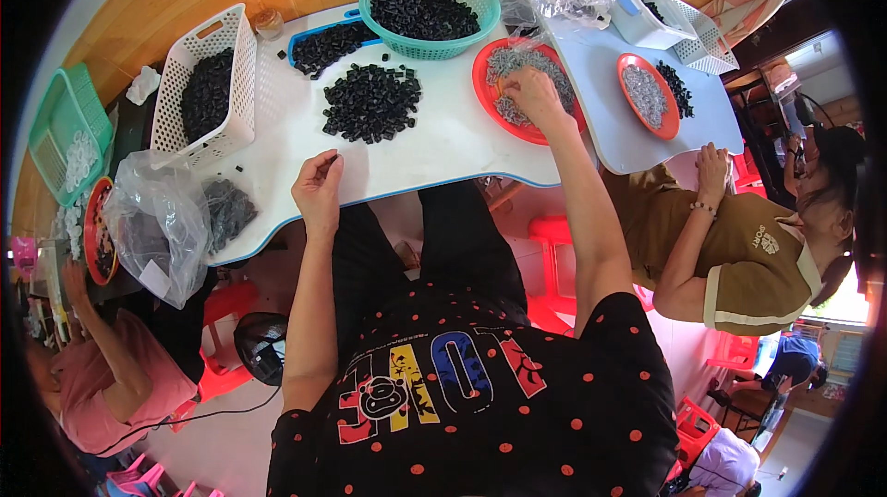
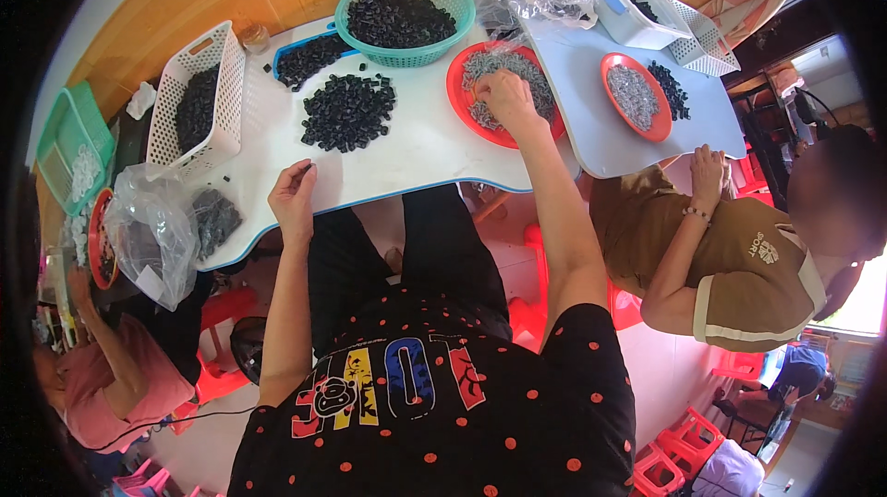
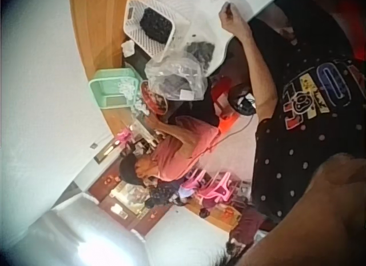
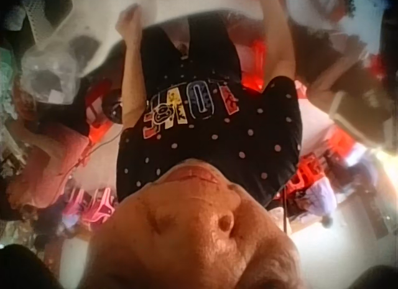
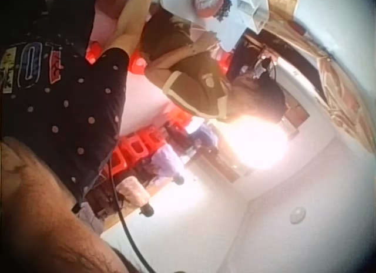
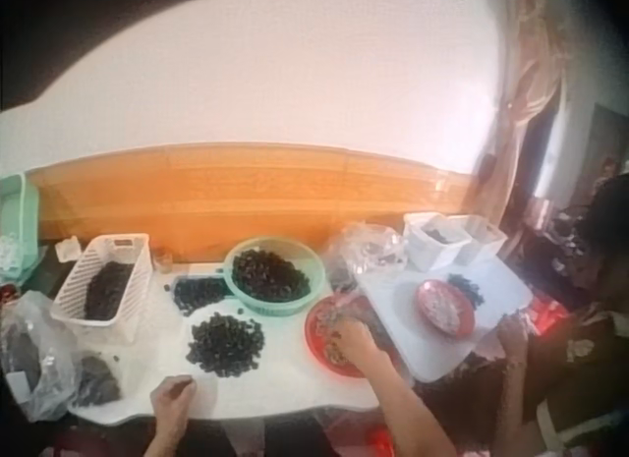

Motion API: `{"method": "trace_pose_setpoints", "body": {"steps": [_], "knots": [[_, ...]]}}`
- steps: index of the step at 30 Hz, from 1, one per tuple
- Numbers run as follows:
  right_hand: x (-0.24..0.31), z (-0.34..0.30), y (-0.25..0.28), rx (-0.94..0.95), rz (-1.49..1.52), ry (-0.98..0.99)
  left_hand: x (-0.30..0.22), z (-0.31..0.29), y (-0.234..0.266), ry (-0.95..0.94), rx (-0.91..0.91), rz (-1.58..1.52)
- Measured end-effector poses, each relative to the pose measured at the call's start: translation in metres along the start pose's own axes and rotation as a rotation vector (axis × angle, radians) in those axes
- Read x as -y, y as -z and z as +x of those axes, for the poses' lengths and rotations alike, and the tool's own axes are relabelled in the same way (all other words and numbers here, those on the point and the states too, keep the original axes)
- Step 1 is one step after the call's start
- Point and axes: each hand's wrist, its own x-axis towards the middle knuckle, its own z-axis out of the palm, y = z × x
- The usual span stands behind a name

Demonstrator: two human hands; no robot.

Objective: Sorting and inspecting small black and orange components at a shared workshop table.

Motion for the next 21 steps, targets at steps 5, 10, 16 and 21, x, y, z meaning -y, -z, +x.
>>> {"method": "trace_pose_setpoints", "body": {"steps": [5,10,16,21], "knots": [[-0.001,-0.002,-0.007,0.023,0.075,-0.025,0.002,0.001,0.001,0.024,-0.018,-0.033],[-0.002,-0.005,-0.001,0.046,0.149,-0.046,0.002,0.001,-0.001,0.045,-0.037,-0.066],[-0.003,-0.013,0.01,0.072,0.242,-0.066,0.004,0.002,-0.004,0.065,-0.06,-0.104],[-0.006,-0.025,0.016,0.096,0.32,-0.083,0.006,0.004,-0.002,0.082,-0.08,-0.134]]}}
